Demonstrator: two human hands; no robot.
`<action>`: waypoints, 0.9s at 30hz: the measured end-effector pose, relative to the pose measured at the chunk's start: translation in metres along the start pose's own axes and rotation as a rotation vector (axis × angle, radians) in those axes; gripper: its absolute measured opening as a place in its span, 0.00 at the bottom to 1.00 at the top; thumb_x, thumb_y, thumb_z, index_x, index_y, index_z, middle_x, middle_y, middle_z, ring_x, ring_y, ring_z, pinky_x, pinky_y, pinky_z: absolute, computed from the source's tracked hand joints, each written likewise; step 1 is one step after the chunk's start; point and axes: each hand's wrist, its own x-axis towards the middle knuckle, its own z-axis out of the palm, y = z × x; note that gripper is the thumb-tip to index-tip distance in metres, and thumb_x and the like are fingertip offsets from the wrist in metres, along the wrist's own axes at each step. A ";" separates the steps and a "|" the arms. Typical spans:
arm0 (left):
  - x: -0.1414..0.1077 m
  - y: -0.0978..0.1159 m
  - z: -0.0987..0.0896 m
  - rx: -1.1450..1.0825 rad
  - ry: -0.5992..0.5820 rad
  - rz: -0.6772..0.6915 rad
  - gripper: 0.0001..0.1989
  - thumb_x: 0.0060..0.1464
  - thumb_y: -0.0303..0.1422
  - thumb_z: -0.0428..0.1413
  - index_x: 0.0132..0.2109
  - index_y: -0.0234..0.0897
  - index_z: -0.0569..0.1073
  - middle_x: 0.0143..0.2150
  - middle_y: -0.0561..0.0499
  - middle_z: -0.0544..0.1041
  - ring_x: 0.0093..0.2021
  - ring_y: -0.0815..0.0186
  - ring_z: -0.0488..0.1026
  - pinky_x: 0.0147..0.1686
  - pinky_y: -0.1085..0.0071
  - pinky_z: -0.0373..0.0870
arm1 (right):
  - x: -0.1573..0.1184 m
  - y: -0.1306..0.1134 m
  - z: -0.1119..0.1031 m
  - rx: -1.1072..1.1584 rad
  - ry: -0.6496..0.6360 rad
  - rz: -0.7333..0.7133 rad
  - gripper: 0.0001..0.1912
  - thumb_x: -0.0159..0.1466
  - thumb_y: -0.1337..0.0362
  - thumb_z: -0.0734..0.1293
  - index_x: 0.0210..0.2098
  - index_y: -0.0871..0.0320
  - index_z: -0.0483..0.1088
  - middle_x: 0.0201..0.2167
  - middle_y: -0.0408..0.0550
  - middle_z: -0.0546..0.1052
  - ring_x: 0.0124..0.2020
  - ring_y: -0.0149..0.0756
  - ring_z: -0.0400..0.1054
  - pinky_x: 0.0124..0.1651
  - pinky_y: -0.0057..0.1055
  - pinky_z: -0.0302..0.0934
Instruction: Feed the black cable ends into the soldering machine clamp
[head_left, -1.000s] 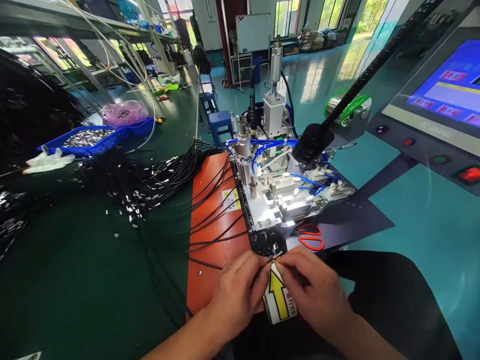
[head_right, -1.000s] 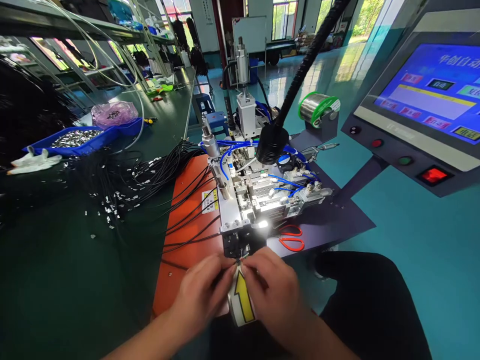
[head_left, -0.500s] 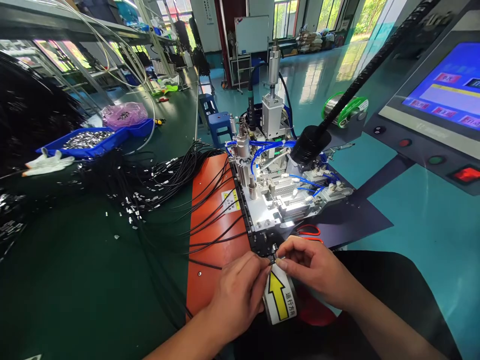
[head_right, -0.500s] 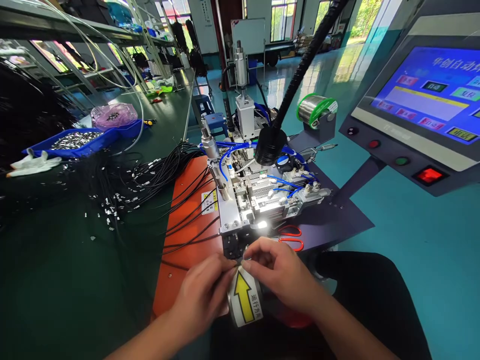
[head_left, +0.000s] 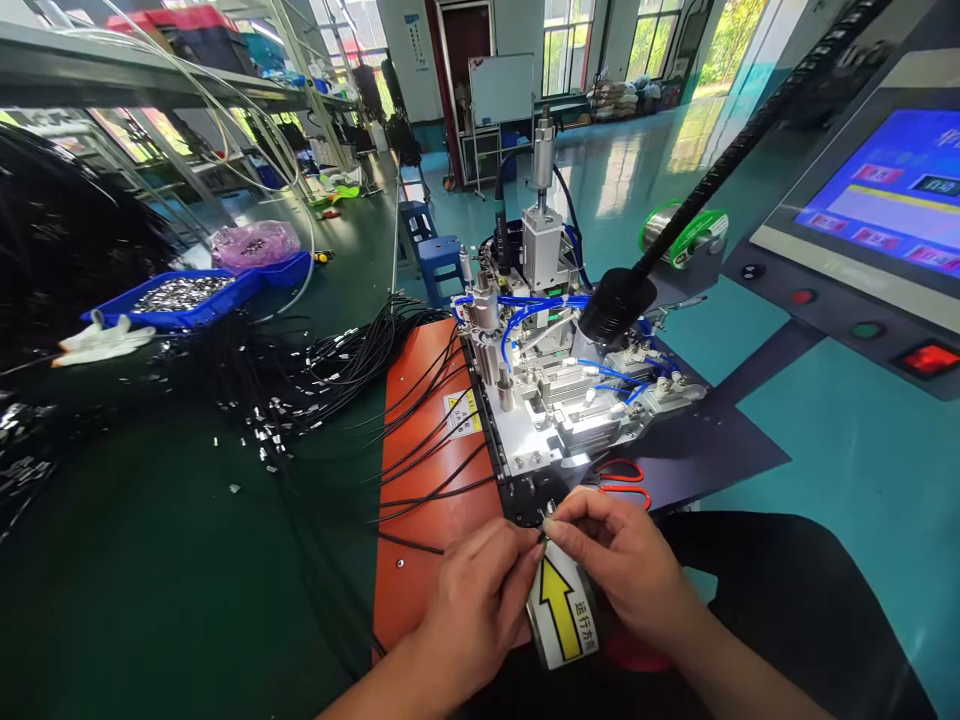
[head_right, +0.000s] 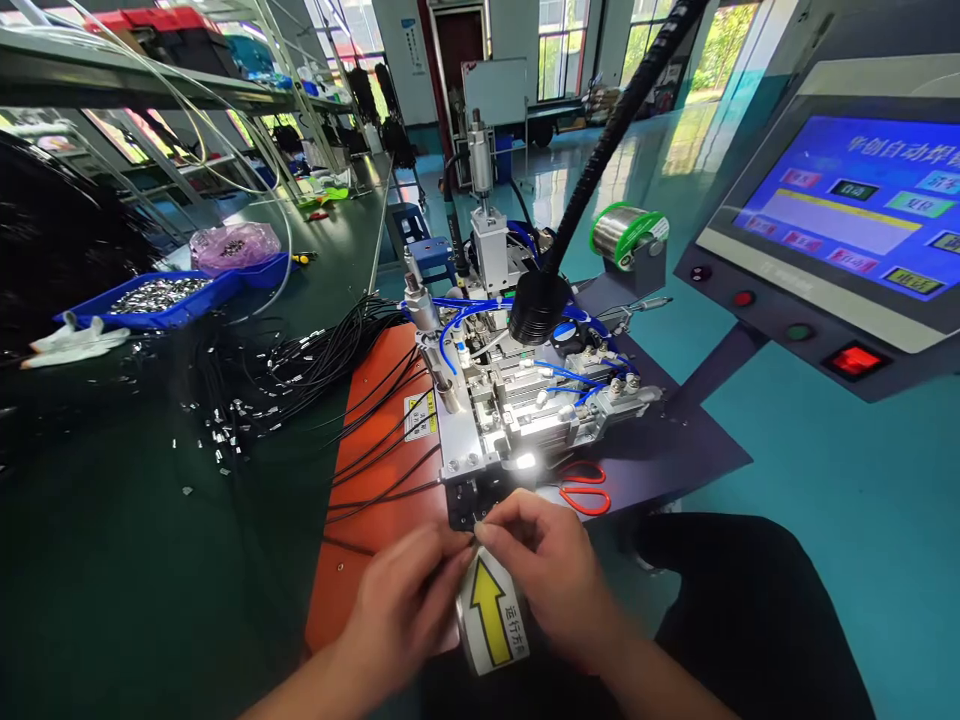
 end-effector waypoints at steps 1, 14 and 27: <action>0.000 0.000 0.000 -0.009 -0.004 0.016 0.05 0.65 0.26 0.51 0.42 0.37 0.71 0.31 0.52 0.72 0.30 0.69 0.68 0.30 0.74 0.63 | -0.001 0.001 0.002 -0.017 0.025 -0.011 0.12 0.64 0.55 0.70 0.33 0.58 0.74 0.28 0.42 0.73 0.30 0.33 0.67 0.34 0.29 0.62; 0.000 0.001 0.002 0.019 0.004 0.034 0.07 0.66 0.26 0.50 0.43 0.35 0.72 0.29 0.51 0.69 0.29 0.68 0.65 0.29 0.73 0.61 | 0.003 -0.022 -0.035 -0.192 -0.127 0.023 0.16 0.69 0.50 0.64 0.38 0.56 0.72 0.25 0.38 0.64 0.26 0.29 0.56 0.29 0.28 0.53; -0.001 -0.001 0.003 0.078 -0.009 0.044 0.06 0.66 0.27 0.51 0.46 0.35 0.73 0.31 0.50 0.72 0.30 0.68 0.67 0.30 0.73 0.63 | 0.003 -0.023 -0.029 -0.393 -0.114 -0.055 0.14 0.69 0.53 0.63 0.32 0.54 0.71 0.28 0.42 0.70 0.31 0.35 0.63 0.37 0.31 0.59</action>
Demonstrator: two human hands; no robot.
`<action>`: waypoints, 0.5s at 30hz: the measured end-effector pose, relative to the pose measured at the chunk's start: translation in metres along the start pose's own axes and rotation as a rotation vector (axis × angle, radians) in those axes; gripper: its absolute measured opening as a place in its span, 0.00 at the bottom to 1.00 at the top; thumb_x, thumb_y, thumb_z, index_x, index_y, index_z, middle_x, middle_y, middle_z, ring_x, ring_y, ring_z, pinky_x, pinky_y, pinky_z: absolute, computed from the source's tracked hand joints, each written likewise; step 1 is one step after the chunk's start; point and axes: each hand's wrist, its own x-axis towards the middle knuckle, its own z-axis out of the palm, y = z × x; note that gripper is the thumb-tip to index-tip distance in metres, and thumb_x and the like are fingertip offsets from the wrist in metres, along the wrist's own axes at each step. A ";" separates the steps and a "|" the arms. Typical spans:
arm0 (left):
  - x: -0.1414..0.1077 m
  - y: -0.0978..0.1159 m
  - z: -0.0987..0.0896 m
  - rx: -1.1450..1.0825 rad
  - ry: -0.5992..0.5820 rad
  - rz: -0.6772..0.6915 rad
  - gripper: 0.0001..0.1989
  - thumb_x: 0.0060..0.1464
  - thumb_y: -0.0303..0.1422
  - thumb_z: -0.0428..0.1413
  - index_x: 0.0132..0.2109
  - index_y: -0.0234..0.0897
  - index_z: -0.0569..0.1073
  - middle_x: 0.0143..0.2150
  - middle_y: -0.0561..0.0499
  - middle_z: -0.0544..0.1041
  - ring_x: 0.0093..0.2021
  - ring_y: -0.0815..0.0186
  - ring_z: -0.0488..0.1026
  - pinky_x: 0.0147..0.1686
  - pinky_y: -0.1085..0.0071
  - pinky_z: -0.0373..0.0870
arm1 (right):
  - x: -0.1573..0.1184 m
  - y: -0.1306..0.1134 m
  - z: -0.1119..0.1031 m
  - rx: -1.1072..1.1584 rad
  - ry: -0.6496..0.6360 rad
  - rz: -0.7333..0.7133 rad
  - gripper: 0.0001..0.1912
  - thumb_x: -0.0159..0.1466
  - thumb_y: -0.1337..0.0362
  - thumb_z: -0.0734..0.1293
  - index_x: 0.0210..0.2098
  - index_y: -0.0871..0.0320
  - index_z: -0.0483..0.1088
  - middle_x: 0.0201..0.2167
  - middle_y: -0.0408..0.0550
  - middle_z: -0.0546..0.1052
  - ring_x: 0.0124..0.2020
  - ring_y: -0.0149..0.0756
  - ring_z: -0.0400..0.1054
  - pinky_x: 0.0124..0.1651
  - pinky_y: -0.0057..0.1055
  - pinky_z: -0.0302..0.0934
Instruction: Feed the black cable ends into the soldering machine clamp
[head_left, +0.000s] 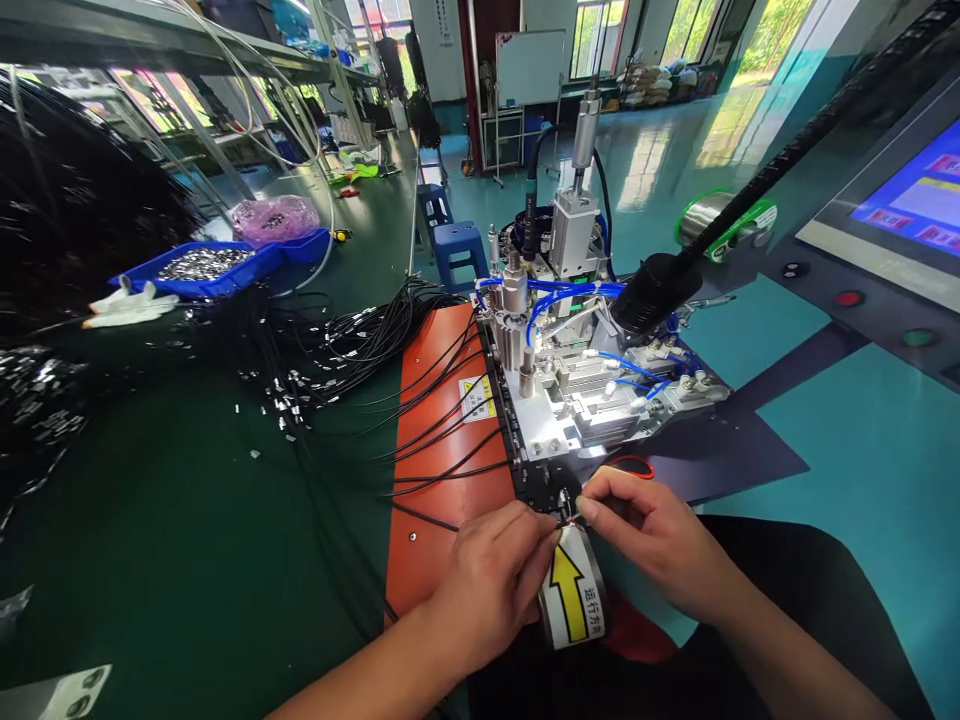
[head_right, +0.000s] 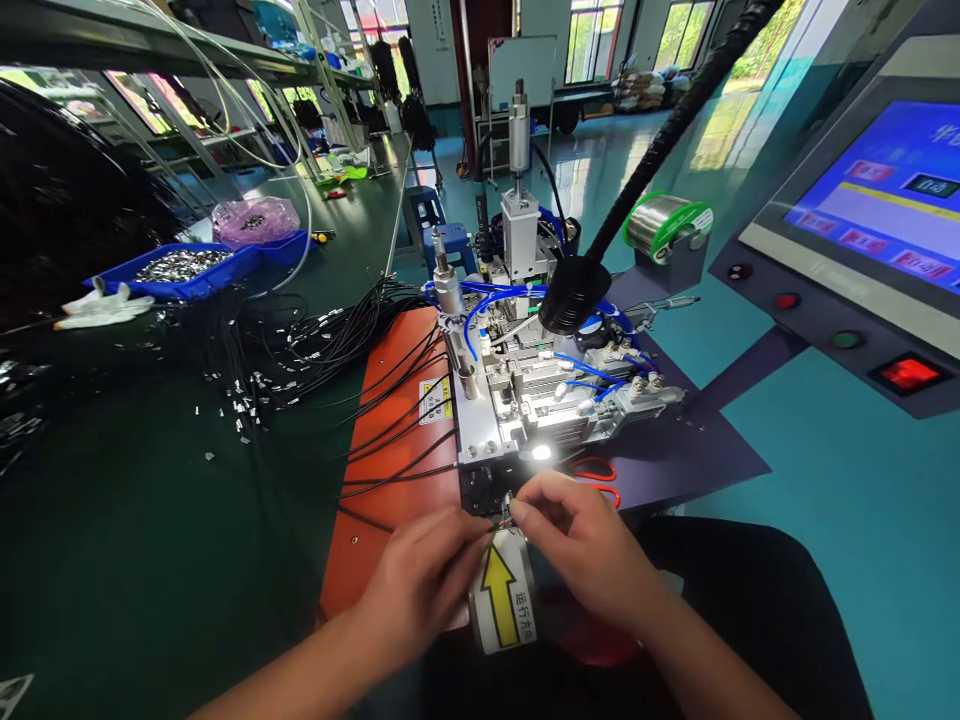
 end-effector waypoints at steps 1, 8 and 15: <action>0.000 -0.001 0.000 0.012 0.001 0.000 0.06 0.66 0.27 0.52 0.46 0.36 0.73 0.32 0.50 0.72 0.30 0.67 0.68 0.31 0.72 0.64 | 0.000 0.002 0.001 -0.006 0.007 -0.001 0.15 0.69 0.52 0.63 0.32 0.54 0.71 0.28 0.42 0.70 0.31 0.35 0.63 0.37 0.31 0.59; 0.006 -0.003 -0.006 0.005 0.088 -0.007 0.13 0.65 0.25 0.49 0.52 0.37 0.74 0.40 0.45 0.74 0.39 0.63 0.73 0.38 0.69 0.73 | 0.009 0.016 0.010 0.026 0.086 0.033 0.17 0.69 0.52 0.62 0.30 0.56 0.68 0.27 0.41 0.69 0.31 0.34 0.63 0.36 0.31 0.58; 0.005 -0.008 -0.005 0.096 0.087 -0.017 0.14 0.64 0.23 0.49 0.49 0.37 0.77 0.42 0.44 0.76 0.41 0.61 0.74 0.40 0.66 0.74 | 0.015 0.027 0.017 0.051 0.136 0.073 0.16 0.69 0.53 0.61 0.31 0.56 0.70 0.28 0.42 0.70 0.31 0.35 0.64 0.35 0.30 0.59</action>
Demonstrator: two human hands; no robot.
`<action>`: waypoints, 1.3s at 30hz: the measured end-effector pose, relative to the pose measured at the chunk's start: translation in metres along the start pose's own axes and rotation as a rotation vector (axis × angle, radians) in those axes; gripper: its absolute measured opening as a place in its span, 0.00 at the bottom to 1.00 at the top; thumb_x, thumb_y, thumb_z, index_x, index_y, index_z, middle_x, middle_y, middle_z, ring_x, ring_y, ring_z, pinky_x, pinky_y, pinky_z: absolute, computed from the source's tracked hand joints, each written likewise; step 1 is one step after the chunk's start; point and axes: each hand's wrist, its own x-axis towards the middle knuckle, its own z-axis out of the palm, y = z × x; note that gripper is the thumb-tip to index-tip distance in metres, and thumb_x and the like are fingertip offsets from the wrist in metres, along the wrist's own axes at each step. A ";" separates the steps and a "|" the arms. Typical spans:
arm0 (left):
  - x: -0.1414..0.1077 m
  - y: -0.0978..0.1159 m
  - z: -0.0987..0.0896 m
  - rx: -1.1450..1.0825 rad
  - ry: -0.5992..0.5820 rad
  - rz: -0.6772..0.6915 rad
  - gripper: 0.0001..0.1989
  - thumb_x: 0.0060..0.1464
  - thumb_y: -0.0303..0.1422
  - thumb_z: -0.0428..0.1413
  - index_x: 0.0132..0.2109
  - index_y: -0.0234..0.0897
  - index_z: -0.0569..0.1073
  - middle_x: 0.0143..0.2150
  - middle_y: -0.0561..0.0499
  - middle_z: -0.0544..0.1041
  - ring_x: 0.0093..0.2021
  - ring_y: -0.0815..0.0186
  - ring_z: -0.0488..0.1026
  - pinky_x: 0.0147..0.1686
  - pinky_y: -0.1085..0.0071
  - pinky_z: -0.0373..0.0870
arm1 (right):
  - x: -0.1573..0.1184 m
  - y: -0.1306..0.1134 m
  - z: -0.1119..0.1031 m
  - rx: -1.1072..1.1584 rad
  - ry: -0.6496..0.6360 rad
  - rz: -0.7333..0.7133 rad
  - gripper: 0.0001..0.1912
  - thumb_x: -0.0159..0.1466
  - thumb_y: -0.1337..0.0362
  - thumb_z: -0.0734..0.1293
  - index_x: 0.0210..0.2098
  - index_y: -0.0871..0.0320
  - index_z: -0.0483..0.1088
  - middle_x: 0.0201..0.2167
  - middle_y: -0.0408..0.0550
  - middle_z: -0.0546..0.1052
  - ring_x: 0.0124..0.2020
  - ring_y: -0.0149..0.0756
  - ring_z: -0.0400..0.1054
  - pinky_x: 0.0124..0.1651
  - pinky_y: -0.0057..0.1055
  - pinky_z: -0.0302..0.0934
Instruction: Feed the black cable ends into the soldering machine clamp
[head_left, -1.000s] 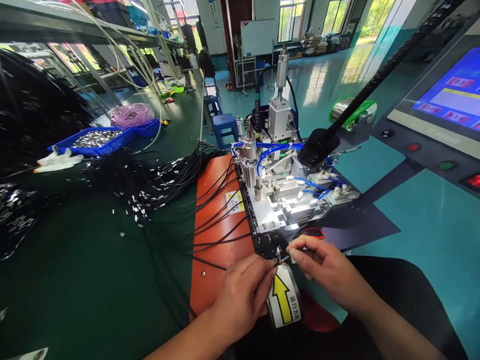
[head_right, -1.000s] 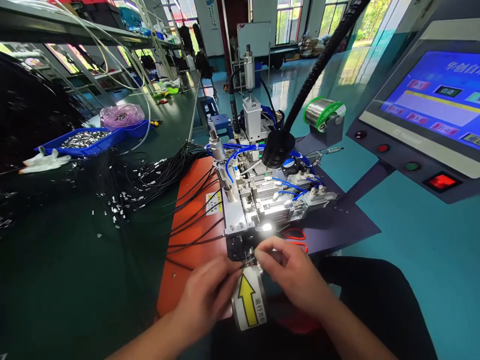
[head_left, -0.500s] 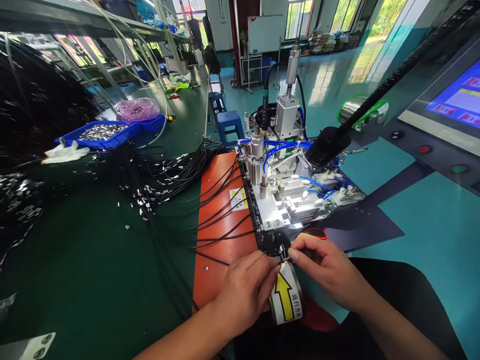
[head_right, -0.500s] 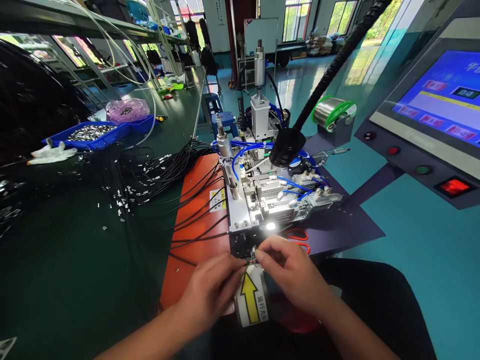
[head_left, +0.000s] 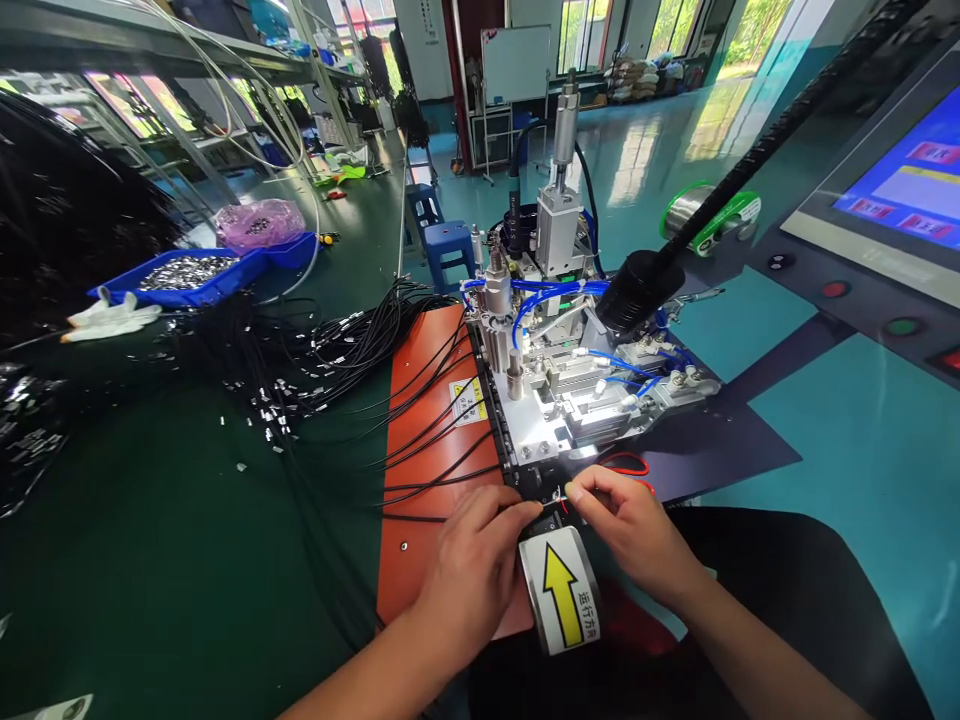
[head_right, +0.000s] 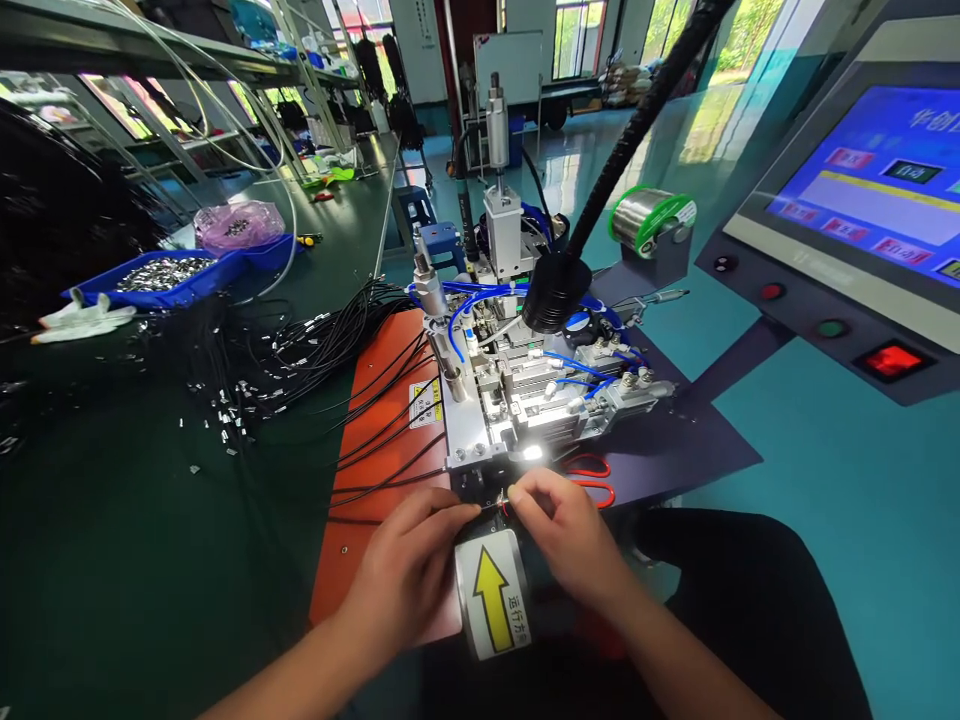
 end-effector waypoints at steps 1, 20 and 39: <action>0.000 0.000 0.001 0.009 0.002 -0.003 0.14 0.64 0.22 0.49 0.49 0.37 0.77 0.42 0.44 0.76 0.41 0.62 0.74 0.40 0.66 0.74 | 0.000 0.001 0.001 0.009 0.000 -0.003 0.16 0.69 0.53 0.61 0.31 0.56 0.70 0.29 0.42 0.71 0.32 0.35 0.65 0.35 0.30 0.59; 0.002 0.000 0.003 0.054 0.008 -0.018 0.13 0.64 0.22 0.47 0.47 0.36 0.75 0.41 0.44 0.75 0.41 0.61 0.72 0.40 0.64 0.73 | 0.004 0.002 0.005 0.017 0.012 -0.007 0.15 0.69 0.54 0.62 0.31 0.56 0.70 0.28 0.42 0.72 0.31 0.36 0.66 0.34 0.30 0.61; 0.000 -0.002 0.005 0.110 -0.010 -0.009 0.13 0.64 0.21 0.48 0.47 0.34 0.76 0.40 0.43 0.74 0.40 0.59 0.71 0.39 0.63 0.71 | 0.004 0.007 0.005 -0.016 0.016 0.001 0.14 0.70 0.55 0.61 0.32 0.55 0.70 0.28 0.42 0.72 0.30 0.35 0.65 0.34 0.31 0.59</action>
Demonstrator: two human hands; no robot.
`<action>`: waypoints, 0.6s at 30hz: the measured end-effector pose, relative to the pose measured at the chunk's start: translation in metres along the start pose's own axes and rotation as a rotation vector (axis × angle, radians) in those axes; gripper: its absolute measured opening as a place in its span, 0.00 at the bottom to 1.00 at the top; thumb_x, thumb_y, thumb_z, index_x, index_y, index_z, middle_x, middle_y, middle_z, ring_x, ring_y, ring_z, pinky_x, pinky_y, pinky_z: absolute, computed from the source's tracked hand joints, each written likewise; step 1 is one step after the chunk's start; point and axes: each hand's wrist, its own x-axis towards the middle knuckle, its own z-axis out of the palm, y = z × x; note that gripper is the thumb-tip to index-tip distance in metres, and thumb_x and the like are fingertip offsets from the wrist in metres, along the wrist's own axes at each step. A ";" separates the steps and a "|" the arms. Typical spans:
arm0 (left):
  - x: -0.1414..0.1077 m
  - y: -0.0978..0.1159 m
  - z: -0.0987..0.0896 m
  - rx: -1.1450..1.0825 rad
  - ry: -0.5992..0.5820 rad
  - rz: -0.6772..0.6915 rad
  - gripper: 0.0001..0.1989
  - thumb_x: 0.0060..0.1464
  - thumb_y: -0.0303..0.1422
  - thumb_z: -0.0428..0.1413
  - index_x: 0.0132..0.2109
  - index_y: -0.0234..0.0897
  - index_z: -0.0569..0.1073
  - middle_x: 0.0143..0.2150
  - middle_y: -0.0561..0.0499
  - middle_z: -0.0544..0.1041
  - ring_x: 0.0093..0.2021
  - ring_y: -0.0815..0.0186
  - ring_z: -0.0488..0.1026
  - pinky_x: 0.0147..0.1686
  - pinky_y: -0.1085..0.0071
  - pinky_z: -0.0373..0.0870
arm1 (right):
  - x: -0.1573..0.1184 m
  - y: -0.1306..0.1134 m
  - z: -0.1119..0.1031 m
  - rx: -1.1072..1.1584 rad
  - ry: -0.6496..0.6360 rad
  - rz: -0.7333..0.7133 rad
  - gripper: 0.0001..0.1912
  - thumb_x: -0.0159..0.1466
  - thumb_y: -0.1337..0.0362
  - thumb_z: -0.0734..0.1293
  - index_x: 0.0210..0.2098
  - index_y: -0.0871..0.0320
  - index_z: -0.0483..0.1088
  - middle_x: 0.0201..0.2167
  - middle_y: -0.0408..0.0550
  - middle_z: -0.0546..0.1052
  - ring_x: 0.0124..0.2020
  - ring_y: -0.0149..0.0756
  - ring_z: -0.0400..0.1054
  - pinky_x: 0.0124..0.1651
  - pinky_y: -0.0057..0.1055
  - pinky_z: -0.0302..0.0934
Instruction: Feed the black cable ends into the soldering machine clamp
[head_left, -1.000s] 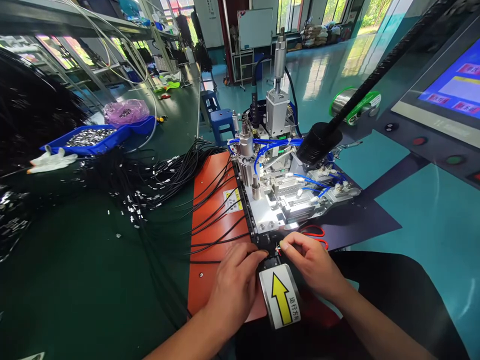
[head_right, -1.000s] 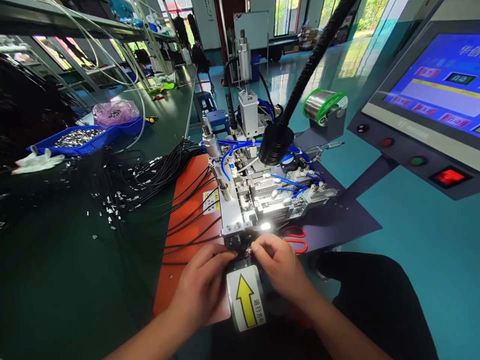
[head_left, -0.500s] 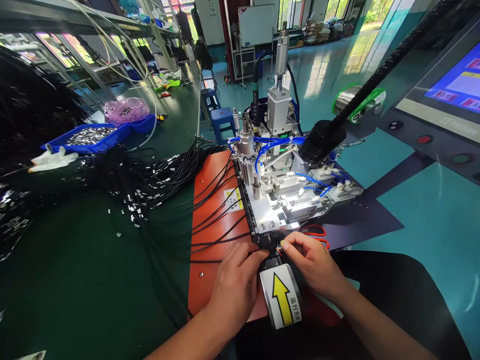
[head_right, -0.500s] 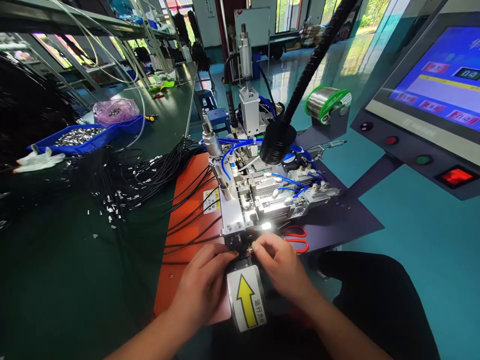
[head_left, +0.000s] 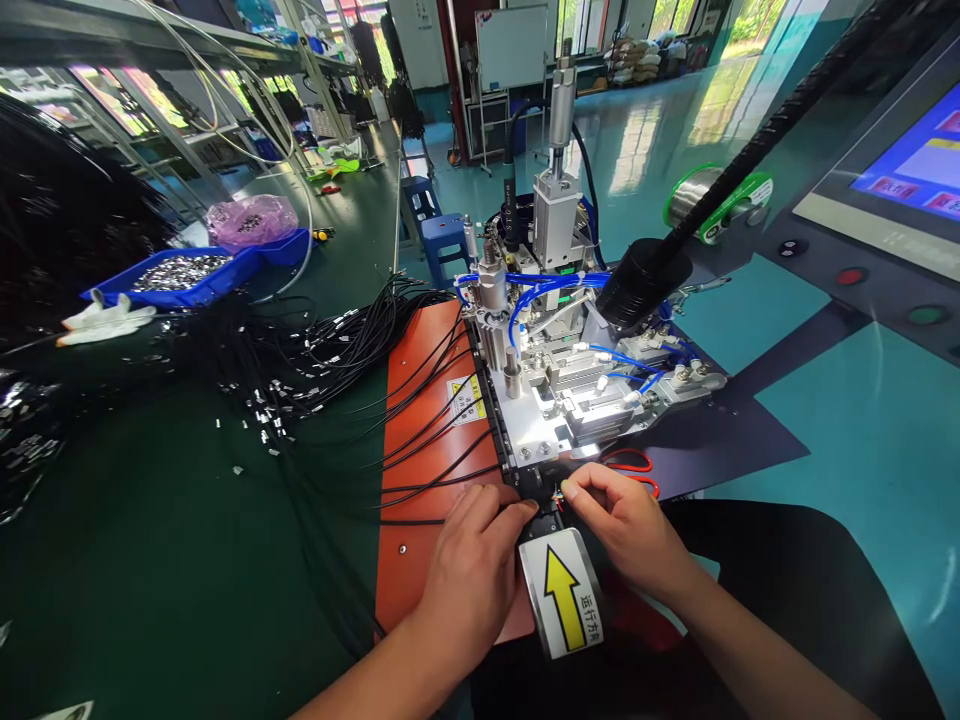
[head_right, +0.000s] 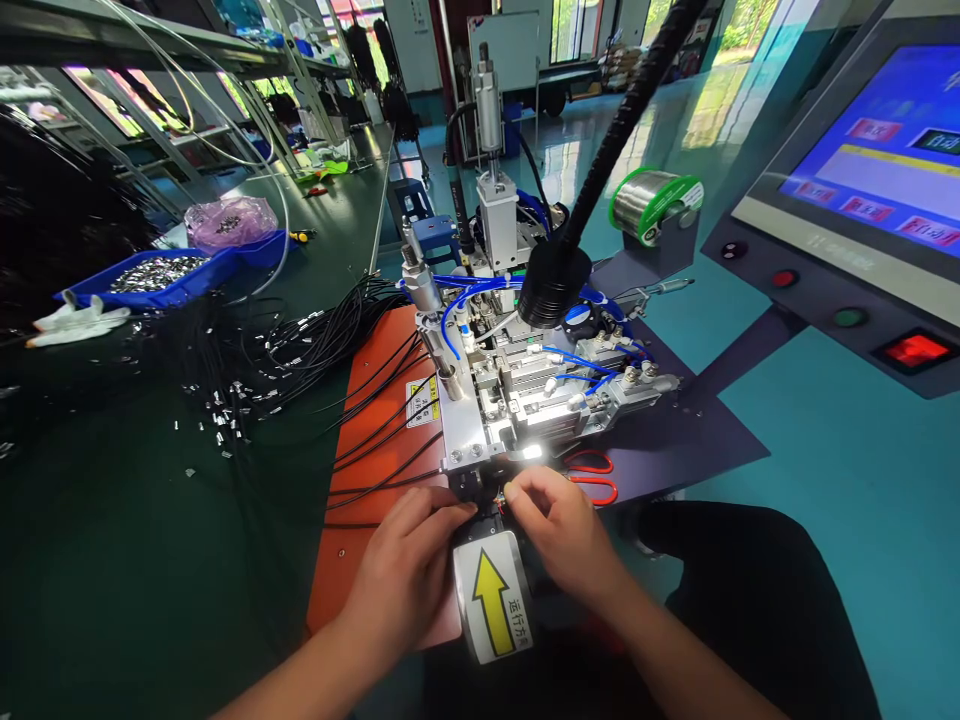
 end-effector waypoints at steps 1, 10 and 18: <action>0.000 0.000 0.000 0.002 0.001 0.002 0.13 0.64 0.21 0.48 0.47 0.34 0.76 0.40 0.43 0.74 0.40 0.59 0.71 0.39 0.63 0.71 | 0.000 0.000 0.000 0.000 0.001 -0.001 0.14 0.70 0.55 0.61 0.32 0.55 0.70 0.28 0.42 0.72 0.30 0.35 0.65 0.33 0.31 0.59; 0.001 0.000 0.002 0.012 0.018 0.031 0.13 0.64 0.21 0.48 0.46 0.35 0.76 0.41 0.44 0.75 0.40 0.59 0.71 0.39 0.62 0.71 | 0.001 -0.002 0.001 0.007 0.019 -0.012 0.14 0.69 0.55 0.62 0.30 0.55 0.70 0.26 0.40 0.69 0.29 0.34 0.63 0.33 0.30 0.58; 0.000 -0.001 0.003 0.013 0.025 0.037 0.11 0.64 0.22 0.50 0.47 0.36 0.76 0.42 0.45 0.76 0.40 0.60 0.71 0.40 0.63 0.71 | 0.000 -0.006 0.004 0.010 0.040 -0.012 0.15 0.68 0.55 0.61 0.29 0.55 0.67 0.25 0.40 0.67 0.28 0.33 0.62 0.31 0.29 0.57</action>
